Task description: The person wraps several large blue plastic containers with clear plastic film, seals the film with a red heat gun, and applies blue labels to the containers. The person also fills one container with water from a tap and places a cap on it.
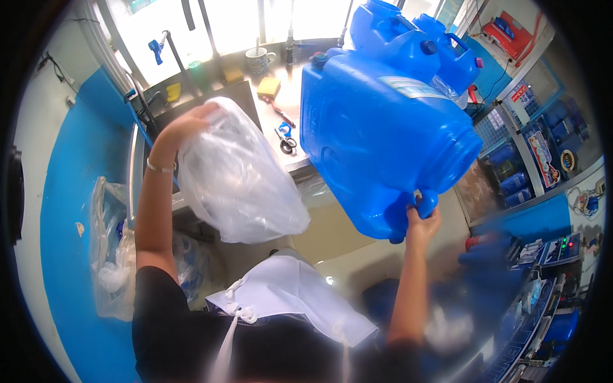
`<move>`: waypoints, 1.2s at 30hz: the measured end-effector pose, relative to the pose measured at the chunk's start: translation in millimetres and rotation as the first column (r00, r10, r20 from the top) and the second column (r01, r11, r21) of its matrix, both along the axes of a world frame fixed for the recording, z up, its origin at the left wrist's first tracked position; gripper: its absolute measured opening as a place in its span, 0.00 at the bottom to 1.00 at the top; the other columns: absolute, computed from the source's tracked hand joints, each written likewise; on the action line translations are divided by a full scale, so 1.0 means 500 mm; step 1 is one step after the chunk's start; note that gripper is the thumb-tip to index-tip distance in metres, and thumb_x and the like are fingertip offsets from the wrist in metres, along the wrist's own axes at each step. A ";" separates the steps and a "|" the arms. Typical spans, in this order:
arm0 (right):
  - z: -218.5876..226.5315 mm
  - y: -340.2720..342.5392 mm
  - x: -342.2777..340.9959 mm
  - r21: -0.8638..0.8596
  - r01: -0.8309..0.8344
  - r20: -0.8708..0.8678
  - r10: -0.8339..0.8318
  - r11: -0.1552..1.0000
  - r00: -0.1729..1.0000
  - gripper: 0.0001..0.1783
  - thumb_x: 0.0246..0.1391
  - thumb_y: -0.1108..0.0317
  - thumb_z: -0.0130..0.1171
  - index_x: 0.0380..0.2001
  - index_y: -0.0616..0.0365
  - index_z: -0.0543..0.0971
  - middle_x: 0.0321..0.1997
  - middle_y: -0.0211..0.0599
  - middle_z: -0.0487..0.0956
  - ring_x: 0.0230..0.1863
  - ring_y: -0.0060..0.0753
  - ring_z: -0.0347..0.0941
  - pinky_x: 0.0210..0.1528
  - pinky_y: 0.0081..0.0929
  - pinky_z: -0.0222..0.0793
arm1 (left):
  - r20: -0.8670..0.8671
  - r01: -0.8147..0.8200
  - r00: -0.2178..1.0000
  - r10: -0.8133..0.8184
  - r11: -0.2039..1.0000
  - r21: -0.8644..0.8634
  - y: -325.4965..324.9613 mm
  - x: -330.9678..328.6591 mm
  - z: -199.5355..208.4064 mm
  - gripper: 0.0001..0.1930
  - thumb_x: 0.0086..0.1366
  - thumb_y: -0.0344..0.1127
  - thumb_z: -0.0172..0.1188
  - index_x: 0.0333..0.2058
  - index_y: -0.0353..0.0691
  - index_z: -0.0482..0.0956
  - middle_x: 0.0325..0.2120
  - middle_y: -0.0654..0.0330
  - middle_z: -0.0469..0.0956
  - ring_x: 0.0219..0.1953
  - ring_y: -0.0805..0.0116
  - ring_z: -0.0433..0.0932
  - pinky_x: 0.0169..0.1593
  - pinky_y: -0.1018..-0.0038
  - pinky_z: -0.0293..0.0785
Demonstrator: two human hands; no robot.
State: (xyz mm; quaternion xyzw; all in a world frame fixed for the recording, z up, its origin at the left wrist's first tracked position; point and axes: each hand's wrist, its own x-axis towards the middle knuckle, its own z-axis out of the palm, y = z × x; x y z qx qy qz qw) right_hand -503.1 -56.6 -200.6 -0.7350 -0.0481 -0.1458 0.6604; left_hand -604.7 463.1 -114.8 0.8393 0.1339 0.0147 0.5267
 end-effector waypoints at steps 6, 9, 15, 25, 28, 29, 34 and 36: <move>-0.012 -0.067 -0.043 0.555 -0.249 -0.002 0.301 0.794 0.954 0.16 0.44 0.76 0.54 0.41 0.61 0.74 0.51 0.45 0.77 0.59 0.45 0.71 0.64 0.43 0.65 | -0.149 -0.042 0.970 0.194 0.733 0.679 0.057 0.000 -0.094 0.43 0.45 0.33 0.60 0.64 0.27 0.60 0.57 0.34 0.68 0.61 0.45 0.69 0.63 0.66 0.65; -0.027 -0.066 -0.045 0.678 -0.182 -0.188 0.408 0.712 0.894 0.12 0.43 0.77 0.54 0.35 0.54 0.73 0.41 0.33 0.77 0.49 0.35 0.73 0.54 0.38 0.69 | -0.207 -0.056 0.937 0.281 0.706 0.706 0.009 -0.023 -0.144 0.41 0.46 0.31 0.60 0.63 0.30 0.62 0.54 0.36 0.71 0.61 0.46 0.68 0.64 0.65 0.64; -0.133 0.010 -0.052 0.821 -0.096 -0.363 0.644 0.563 0.673 0.10 0.43 0.77 0.53 0.31 0.49 0.71 0.37 0.28 0.76 0.42 0.31 0.72 0.45 0.34 0.70 | -0.281 0.075 0.957 0.076 0.867 0.493 -0.042 -0.085 -0.105 0.39 0.47 0.33 0.64 0.61 0.33 0.66 0.50 0.43 0.76 0.50 0.51 0.76 0.55 0.67 0.72; -0.198 0.073 -0.163 0.630 -0.386 -0.234 0.639 0.674 0.733 0.08 0.43 0.79 0.51 0.28 0.54 0.69 0.57 0.44 0.74 0.61 0.52 0.68 0.57 0.56 0.70 | -0.110 -0.044 0.992 0.055 0.994 0.098 -0.078 -0.140 -0.010 0.40 0.44 0.29 0.61 0.59 0.23 0.66 0.52 0.39 0.73 0.52 0.55 0.74 0.56 0.68 0.70; -0.182 0.068 -0.192 0.516 -0.469 -0.089 0.589 0.717 0.803 0.09 0.43 0.80 0.54 0.29 0.56 0.70 0.44 0.40 0.77 0.49 0.39 0.73 0.54 0.48 0.73 | -0.053 -0.106 0.992 0.112 0.989 0.100 -0.058 -0.098 0.031 0.28 0.54 0.31 0.55 0.56 0.31 0.73 0.38 0.58 0.76 0.40 0.69 0.72 0.46 0.74 0.69; -0.176 0.063 -0.200 0.439 -0.524 -0.026 0.593 0.730 0.804 0.09 0.42 0.79 0.56 0.29 0.56 0.71 0.41 0.39 0.78 0.47 0.35 0.74 0.52 0.44 0.74 | -0.064 -0.122 0.989 0.134 0.979 0.163 -0.043 -0.087 0.051 0.25 0.55 0.31 0.55 0.53 0.31 0.75 0.35 0.61 0.75 0.37 0.71 0.71 0.43 0.75 0.69; -0.145 0.012 -0.241 0.031 -0.349 -0.080 0.351 0.936 0.933 0.09 0.42 0.80 0.62 0.29 0.61 0.75 0.34 0.35 0.78 0.37 0.30 0.74 0.42 0.31 0.72 | -0.077 -0.009 0.996 0.039 0.932 0.362 -0.027 -0.047 0.138 0.18 0.48 0.30 0.52 0.39 0.33 0.76 0.31 0.57 0.72 0.32 0.66 0.70 0.36 0.71 0.67; -0.137 -0.010 -0.254 -0.016 -0.341 -0.052 0.340 0.940 0.939 0.08 0.43 0.79 0.64 0.29 0.64 0.77 0.32 0.34 0.79 0.34 0.30 0.75 0.41 0.32 0.72 | -0.076 0.033 0.997 0.013 0.812 0.583 -0.071 -0.029 0.153 0.17 0.46 0.30 0.51 0.38 0.36 0.74 0.34 0.53 0.73 0.34 0.61 0.72 0.38 0.68 0.67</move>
